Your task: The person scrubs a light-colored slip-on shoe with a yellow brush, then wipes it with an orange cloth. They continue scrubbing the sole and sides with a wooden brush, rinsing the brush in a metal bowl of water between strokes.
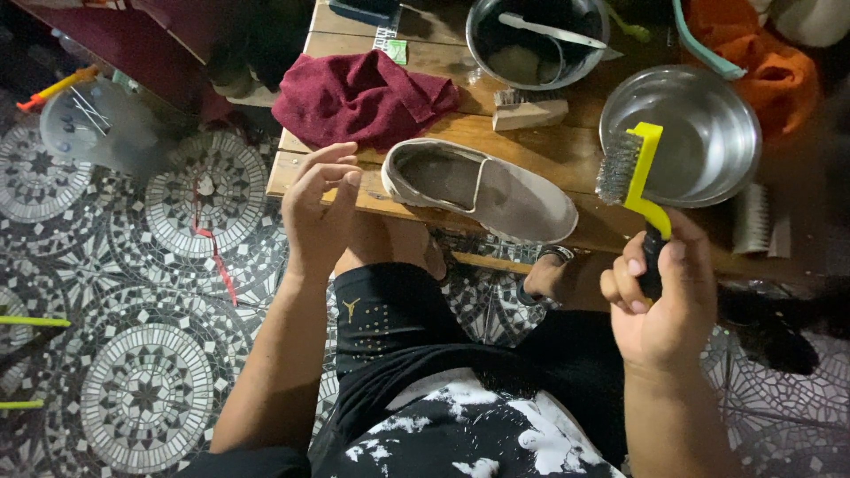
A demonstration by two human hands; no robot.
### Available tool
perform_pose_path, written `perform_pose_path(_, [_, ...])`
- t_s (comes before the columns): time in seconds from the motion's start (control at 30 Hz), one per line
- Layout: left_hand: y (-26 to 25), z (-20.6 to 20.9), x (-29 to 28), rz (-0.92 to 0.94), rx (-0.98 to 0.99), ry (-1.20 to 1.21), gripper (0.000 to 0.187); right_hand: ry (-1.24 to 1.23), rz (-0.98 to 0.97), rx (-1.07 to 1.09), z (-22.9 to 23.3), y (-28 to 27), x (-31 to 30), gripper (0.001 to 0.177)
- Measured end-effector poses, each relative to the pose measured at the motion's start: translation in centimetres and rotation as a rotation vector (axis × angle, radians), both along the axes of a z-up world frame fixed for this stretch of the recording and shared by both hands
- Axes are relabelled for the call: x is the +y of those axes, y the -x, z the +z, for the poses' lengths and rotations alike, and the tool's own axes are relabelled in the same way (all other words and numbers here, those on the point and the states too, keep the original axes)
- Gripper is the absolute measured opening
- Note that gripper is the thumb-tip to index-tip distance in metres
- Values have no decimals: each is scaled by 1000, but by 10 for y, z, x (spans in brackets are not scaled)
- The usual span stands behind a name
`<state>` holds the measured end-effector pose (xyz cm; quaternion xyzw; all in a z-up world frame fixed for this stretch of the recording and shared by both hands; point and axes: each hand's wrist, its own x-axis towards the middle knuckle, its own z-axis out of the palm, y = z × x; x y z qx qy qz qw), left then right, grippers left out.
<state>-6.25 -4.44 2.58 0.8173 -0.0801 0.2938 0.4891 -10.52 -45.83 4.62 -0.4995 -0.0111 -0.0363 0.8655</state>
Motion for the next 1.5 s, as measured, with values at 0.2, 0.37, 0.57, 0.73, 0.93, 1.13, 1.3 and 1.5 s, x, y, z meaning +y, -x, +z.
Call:
perform_pose_path(0.2, [9,29,-26,8,-143,-230,27,-185,25,58,-23,6,-14,44])
perform_pose_path(0.37, [-27,40,-14,-255,-118,-893,49,-200,83,42,-22,10,-20,45])
perform_pose_path(0.57, [-66,55,2,-540,-15,-855,21,-199,71,11,-18,18,-19,46])
perform_pose_path(0.73, [-65,61,24,-498,389,-539,17,-222,87,-21,-21,24,-20,46])
perform_pose_path(0.93, [-64,62,26,-580,344,-403,28,-195,106,-4,-12,23,-10,42])
perform_pose_path(1.13, [-43,56,14,-418,-173,-735,17,-53,54,-26,-4,20,3,40])
perform_pose_path(1.3, [-14,10,23,-366,85,11,74,351,-54,-118,-12,15,10,33])
perform_pose_path(1.5, [-34,-41,16,-452,85,143,139,1251,171,-776,90,-41,59,35])
